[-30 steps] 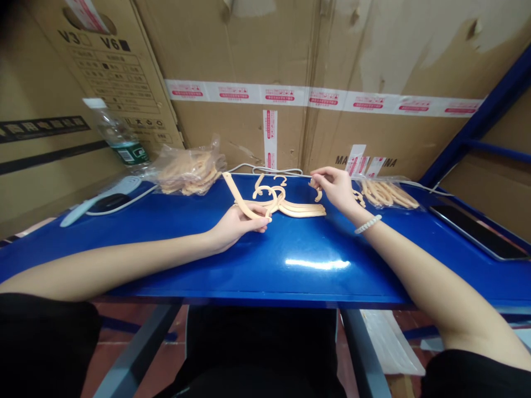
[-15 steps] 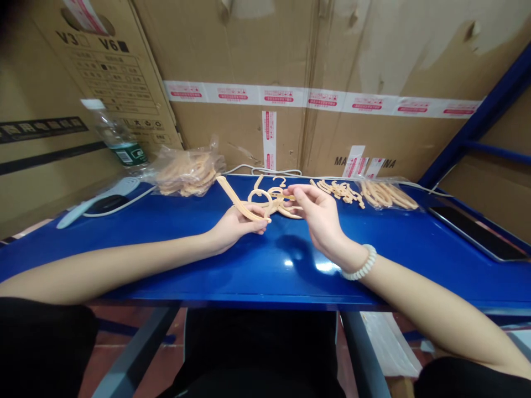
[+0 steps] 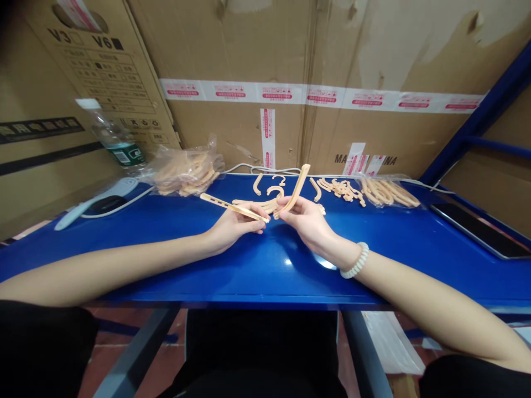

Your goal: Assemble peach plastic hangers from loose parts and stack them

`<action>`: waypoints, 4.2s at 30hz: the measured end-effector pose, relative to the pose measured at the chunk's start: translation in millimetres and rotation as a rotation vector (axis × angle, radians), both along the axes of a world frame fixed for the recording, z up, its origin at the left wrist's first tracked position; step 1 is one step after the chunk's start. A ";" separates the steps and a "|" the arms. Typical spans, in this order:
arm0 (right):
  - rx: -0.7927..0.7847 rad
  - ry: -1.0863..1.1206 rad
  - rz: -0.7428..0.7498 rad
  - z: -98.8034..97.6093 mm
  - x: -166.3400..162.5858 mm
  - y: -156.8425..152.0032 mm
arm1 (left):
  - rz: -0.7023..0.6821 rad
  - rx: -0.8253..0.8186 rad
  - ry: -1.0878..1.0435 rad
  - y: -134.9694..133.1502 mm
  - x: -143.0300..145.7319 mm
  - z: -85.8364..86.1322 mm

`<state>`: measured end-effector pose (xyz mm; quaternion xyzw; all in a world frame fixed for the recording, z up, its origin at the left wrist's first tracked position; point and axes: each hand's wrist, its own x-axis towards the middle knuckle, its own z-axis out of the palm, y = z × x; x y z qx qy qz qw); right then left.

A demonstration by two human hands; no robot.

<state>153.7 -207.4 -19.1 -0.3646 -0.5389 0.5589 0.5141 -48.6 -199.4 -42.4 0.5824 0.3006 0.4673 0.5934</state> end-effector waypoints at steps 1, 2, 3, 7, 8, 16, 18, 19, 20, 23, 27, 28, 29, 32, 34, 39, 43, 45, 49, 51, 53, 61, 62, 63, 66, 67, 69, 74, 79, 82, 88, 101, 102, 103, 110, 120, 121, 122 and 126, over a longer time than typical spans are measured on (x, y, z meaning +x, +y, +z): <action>0.004 -0.017 0.017 -0.6 0.6 1.3 | -0.001 -0.003 -0.001 -0.1 -0.3 -0.1; 0.007 -0.031 0.039 -0.6 1.3 2.5 | -0.002 -0.007 -0.001 -0.1 -0.6 -0.1; 0.008 -0.041 0.062 -0.1 2.2 3.7 | -0.003 -0.008 -0.001 -0.1 -0.9 -0.2; 0.004 -0.055 0.144 3.6 5.3 7.1 | -0.014 -0.009 0.006 0.5 -1.6 -0.9; 0.011 -0.060 0.155 4.2 5.6 7.5 | -0.016 -0.009 0.009 0.8 -1.8 -1.1; 0.100 -0.187 0.213 8.8 4.6 7.7 | -0.031 -0.011 0.001 0.5 -1.6 0.5; 0.132 -0.206 0.215 10.9 4.5 7.2 | -0.021 -0.015 -0.011 0.0 -1.3 1.1; 0.148 -0.212 0.216 11.6 4.5 6.9 | -0.017 -0.017 -0.011 -0.1 -1.2 1.1; 0.163 -0.217 0.217 12.2 4.5 6.4 | -0.014 -0.016 -0.006 -0.1 -1.2 0.8; 0.190 -0.239 0.208 12.5 4.7 4.6 | -0.013 -0.005 0.016 0.4 -1.8 -1.1; 0.191 -0.259 0.173 12.6 4.2 1.6 | 0.004 -0.005 0.015 0.3 -2.6 -3.2; 0.191 -0.261 0.163 12.7 3.7 0.8 | 0.009 -0.011 0.012 0.0 -2.6 -3.2; 0.192 -0.263 0.155 12.7 3.0 -0.2 | 0.013 -0.020 0.008 -0.4 -2.5 -3.0; 0.201 -0.268 0.132 12.1 1.1 -2.6 | 0.018 -0.054 0.000 -1.6 -2.2 -1.8; 0.209 -0.274 0.115 11.0 0.5 -3.6 | 0.021 -0.076 -0.004 -1.9 -2.1 -1.2; 0.218 -0.280 0.088 8.6 0.4 -4.8 | 0.032 -0.099 -0.008 -1.4 -2.1 -1.1; 0.221 -0.263 0.089 8.1 -0.5 -5.7 | 0.037 -0.115 -0.009 -1.9 -2.1 -0.6; 0.229 -0.250 0.091 8.0 -1.2 -6.2 | 0.041 -0.128 -0.010 -2.1 -2.1 -0.2; 0.226 -0.244 0.085 8.3 -2.3 -7.5 | 0.045 -0.131 -0.003 -2.0 -2.4 -0.2; 0.223 -0.248 0.078 8.6 -2.6 -8.4 | 0.046 -0.129 -0.003 -1.7 -2.8 -0.6; 0.224 -0.262 0.068 8.7 -2.8 -9.6 | 0.044 -0.123 -0.003 -1.2 -3.2 -1.4; 0.204 -0.239 0.044 5.5 -4.9 -10.9 | 0.066 -0.097 0.011 -1.3 -3.1 -1.5; 0.208 -0.239 0.036 4.8 -5.1 -10.5 | 0.069 -0.097 0.009 -1.5 -2.7 -0.9; 0.213 -0.237 0.027 4.0 -5.4 -10.2 | 0.069 -0.095 0.008 -1.8 -2.3 -0.4; 0.224 -0.228 -0.001 2.0 -6.4 -9.2 | 0.074 -0.073 0.004 -2.4 -1.2 0.6; 0.225 -0.225 -0.007 1.7 -6.7 -8.8 | 0.078 -0.063 0.001 -2.6 -1.0 0.6; 0.216 -0.214 -0.009 2.1 -7.1 -7.6 | 0.087 -0.041 -0.003 -3.0 -0.9 0.7; 0.159 -0.213 0.076 12.3 -0.9 1.4 | 0.114 -0.008 0.023 -0.3 -4.2 4.8; 0.219 -0.364 0.159 33.3 24.8 22.5 | 0.203 -0.051 -0.056 14.8 -12.9 12.6; 0.334 -0.490 0.136 45.5 44.5 35.0 | 0.201 -0.083 -0.133 25.4 -18.8 17.3; 0.725 -0.886 0.126 62.1 71.1 48.1 | 0.227 -0.169 -0.203 41.8 -29.7 29.5; 0.771 -1.279 0.140 71.5 97.5 62.4 | 0.137 0.268 0.322 82.0 -81.7 42.5; 0.753 -1.285 0.164 70.9 97.0 62.6 | 0.122 0.329 0.390 82.6 -84.1 43.1; 0.739 -1.296 0.181 70.2 96.4 62.8 | 0.104 0.384 0.447 82.9 -86.0 43.7; 0.701 -1.404 0.235 65.9 94.7 63.2 | -0.048 0.687 0.741 80.1 -88.3 48.7; 0.640 -1.534 0.315 56.5 92.3 63.2 | -0.163 0.931 0.961 76.2 -84.7 47.0; 0.613 -1.542 0.325 55.6 92.6 64.0 | -0.174 0.962 0.980 76.4 -85.0 46.1; 0.582 -1.547 0.337 54.8 92.8 64.7 | -0.186 0.990 0.994 76.3 -85.3 45.4; 0.484 -1.555 0.374 53.8 92.3 66.4 | -0.224 1.058 1.017 74.7 -85.3 44.2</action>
